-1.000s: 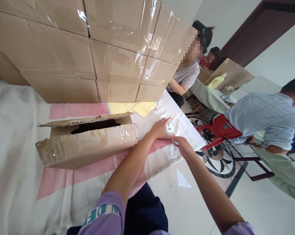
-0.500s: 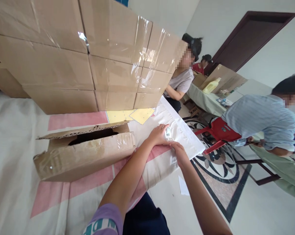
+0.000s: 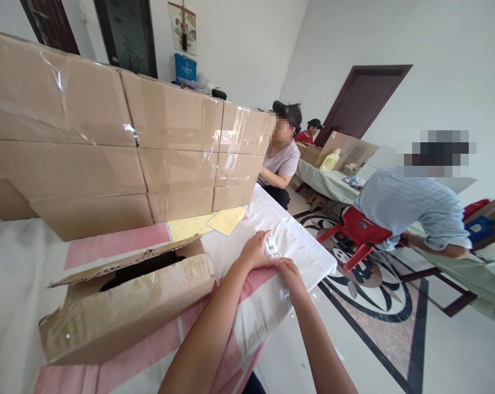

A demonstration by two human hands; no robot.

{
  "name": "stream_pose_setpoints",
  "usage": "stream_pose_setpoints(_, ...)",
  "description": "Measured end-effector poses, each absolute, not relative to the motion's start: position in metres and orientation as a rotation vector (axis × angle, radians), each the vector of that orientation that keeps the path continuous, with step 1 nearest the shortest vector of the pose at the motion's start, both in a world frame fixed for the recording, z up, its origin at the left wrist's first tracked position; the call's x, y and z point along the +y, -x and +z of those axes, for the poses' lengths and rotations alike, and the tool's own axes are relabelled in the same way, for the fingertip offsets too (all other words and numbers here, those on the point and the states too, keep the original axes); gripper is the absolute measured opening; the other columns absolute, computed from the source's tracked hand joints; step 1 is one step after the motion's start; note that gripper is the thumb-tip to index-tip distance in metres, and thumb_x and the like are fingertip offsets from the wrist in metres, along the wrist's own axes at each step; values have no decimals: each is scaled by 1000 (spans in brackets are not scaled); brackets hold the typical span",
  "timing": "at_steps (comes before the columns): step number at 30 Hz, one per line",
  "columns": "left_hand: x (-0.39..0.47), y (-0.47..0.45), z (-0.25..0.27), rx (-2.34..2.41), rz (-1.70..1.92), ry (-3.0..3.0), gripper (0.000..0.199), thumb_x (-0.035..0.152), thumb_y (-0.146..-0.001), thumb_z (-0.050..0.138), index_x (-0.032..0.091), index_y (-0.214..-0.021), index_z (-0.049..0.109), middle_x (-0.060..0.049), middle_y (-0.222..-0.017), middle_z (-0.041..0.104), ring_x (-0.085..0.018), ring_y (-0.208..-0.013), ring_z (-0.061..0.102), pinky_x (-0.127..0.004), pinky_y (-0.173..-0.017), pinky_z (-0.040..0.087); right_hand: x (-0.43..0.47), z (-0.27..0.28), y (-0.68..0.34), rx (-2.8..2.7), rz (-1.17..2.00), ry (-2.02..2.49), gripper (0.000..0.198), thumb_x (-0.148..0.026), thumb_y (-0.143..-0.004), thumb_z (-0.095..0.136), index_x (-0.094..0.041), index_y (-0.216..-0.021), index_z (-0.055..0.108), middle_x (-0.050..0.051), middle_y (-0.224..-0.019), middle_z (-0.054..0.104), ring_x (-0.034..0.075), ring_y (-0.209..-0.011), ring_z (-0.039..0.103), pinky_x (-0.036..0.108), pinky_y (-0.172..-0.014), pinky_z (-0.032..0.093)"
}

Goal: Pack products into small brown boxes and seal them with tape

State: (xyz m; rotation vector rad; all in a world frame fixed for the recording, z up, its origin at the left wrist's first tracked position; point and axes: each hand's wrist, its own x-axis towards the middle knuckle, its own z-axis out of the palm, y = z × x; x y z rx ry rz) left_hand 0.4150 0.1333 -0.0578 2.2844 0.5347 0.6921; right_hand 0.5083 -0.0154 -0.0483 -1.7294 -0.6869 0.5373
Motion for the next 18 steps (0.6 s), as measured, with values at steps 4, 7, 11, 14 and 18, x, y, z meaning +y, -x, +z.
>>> stream_pose_setpoints(4, 134, -416, -59, 530, 690, -2277, 114, 56, -60, 87, 25, -156, 31, -16, -153, 45, -37, -136, 51, -49, -115, 41, -15, -46, -506, -684, 535, 1752, 42, -64, -65, 70, -22, -64, 69, 9, -102, 64, 29, -106, 57, 36, -93, 46)
stream_pose_setpoints(7, 134, -416, -60, 529, 688, -2274, 115, 56, -61, 86, 24, -156, 31, -16, -152, 45, -37, -137, 50, -49, -115, 41, -14, -44, -504, -663, 542, 1768, 42, -63, -65, 67, -22, -63, 68, 9, -103, 63, 29, -105, 57, 36, -93, 45)
stream_pose_setpoints(11, 133, -414, -58, 536, 679, -2263, 113, 59, -62, 83, 24, -157, 31, -15, -154, 44, -37, -139, 48, -49, -117, 40, -14, -35, -505, -644, 605, 1799, 41, -62, -67, 66, -21, -61, 67, 8, -97, 65, 27, -99, 59, 35, -90, 44)
stream_pose_setpoints(14, 131, -412, -55, 537, 665, -2251, 115, 62, -61, 83, 25, -157, 32, -14, -156, 43, -37, -140, 48, -49, -118, 39, -14, -23, -509, -651, 698, 1820, 46, -65, -73, 63, -21, -59, 65, 6, -79, 65, 24, -85, 59, 34, -82, 43)
stream_pose_setpoints(18, 129, -410, -51, 541, 661, -2240, 116, 59, -60, 84, 24, -157, 32, -14, -156, 43, -36, -140, 48, -49, -118, 39, -9, -14, -514, -634, 781, 1855, 48, -64, -73, 65, -20, -54, 64, 5, -67, 63, 21, -73, 57, 33, -74, 41)
